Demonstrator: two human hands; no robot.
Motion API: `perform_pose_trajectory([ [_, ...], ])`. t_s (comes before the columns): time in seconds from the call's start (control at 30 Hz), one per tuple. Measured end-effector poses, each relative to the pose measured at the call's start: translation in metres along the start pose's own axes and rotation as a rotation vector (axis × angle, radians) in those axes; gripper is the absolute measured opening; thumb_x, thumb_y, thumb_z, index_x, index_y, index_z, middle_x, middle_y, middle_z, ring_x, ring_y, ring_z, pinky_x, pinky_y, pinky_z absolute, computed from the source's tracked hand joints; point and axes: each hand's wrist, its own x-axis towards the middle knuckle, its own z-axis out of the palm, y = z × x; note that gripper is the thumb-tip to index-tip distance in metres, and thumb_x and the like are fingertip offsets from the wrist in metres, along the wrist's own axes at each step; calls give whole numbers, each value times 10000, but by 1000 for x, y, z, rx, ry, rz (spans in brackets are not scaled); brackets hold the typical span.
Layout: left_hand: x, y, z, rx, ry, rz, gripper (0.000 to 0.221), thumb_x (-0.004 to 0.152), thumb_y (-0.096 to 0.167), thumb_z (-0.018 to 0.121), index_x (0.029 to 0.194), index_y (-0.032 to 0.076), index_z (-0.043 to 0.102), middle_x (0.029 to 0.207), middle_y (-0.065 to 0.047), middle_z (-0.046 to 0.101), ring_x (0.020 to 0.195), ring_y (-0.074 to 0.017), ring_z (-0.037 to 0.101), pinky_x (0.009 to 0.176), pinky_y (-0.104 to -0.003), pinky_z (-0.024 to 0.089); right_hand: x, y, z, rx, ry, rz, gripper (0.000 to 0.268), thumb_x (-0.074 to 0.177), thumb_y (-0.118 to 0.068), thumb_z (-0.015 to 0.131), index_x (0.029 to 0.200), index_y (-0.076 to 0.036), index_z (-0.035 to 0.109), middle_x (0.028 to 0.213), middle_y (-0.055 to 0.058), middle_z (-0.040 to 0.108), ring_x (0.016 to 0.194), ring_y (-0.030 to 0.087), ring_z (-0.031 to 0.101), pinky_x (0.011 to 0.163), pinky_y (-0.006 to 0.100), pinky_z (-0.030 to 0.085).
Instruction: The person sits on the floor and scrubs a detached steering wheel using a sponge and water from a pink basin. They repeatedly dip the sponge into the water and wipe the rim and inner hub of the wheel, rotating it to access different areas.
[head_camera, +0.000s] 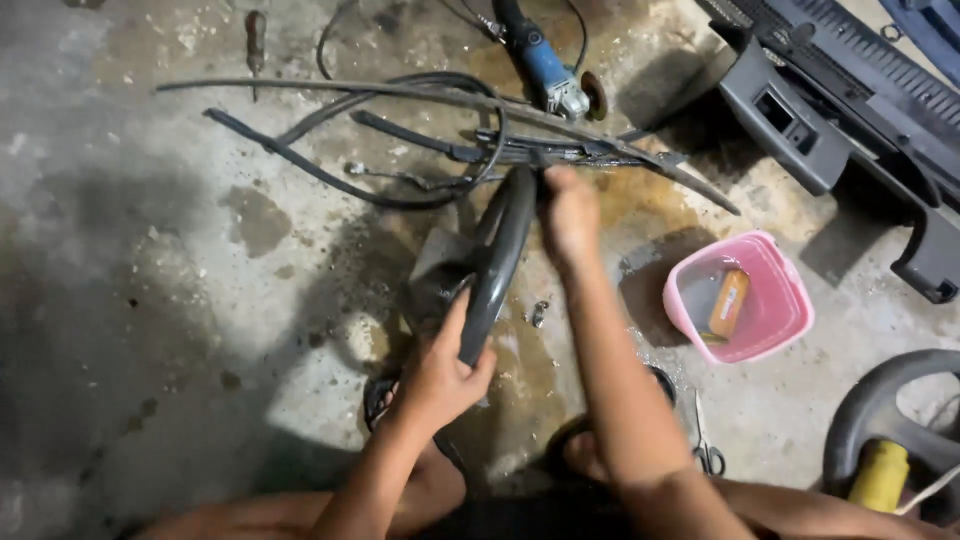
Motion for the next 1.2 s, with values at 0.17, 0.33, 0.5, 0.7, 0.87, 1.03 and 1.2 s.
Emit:
perform_pose_trajectory([
  [0.17,17,0,-48,-49,-40,40,752,931,306,691,1596,298,339,940,-83,779,582,-236,712,489,-350,485,107,333,-111,-335,351,-314,403,999,-86,461,1354,-35,645,1325,174,642,1232,329,589,1130,439,356],
  [0.33,37,-5,-89,-221,-43,-189,612,903,278,670,1481,196,486,1283,-43,683,1103,-207,699,855,-329,562,11,344,-188,-144,452,525,207,966,-276,583,905,-78,587,790,42,568,743,205,518,601,377,389],
  [0.5,43,2,-118,-158,33,-384,460,863,143,578,1316,223,586,974,-34,652,783,-189,620,685,-325,476,-1,402,-184,-729,48,730,502,980,-248,459,1228,131,674,1183,344,703,1092,518,654,963,493,499],
  [0.7,38,-4,-117,-146,11,-383,301,860,176,599,1144,163,502,954,-67,652,719,-212,630,620,-354,472,17,345,-197,-101,106,882,499,1010,-293,588,1315,101,589,1224,229,659,1136,393,589,939,454,488],
  [0.87,40,-11,-105,-87,6,-214,436,825,128,704,1088,144,356,1603,-143,414,1046,-339,704,647,-388,587,4,189,-175,509,420,394,162,894,-155,746,1052,-171,779,858,-9,723,756,120,722,709,309,691],
  [1.03,37,5,-93,-159,-85,-282,704,820,19,689,1441,168,392,1215,-210,689,844,-311,770,702,-398,609,-32,62,-65,204,151,-143,393,1027,0,534,1371,-139,663,1260,115,687,1176,215,592,999,343,450],
  [1.2,31,8,-86,-213,-52,-181,707,768,3,666,1457,109,547,1099,-264,757,886,-339,799,783,-381,619,-72,-57,35,316,88,-515,520,942,176,461,1372,-51,645,1406,190,624,1383,341,494,1210,498,367],
])
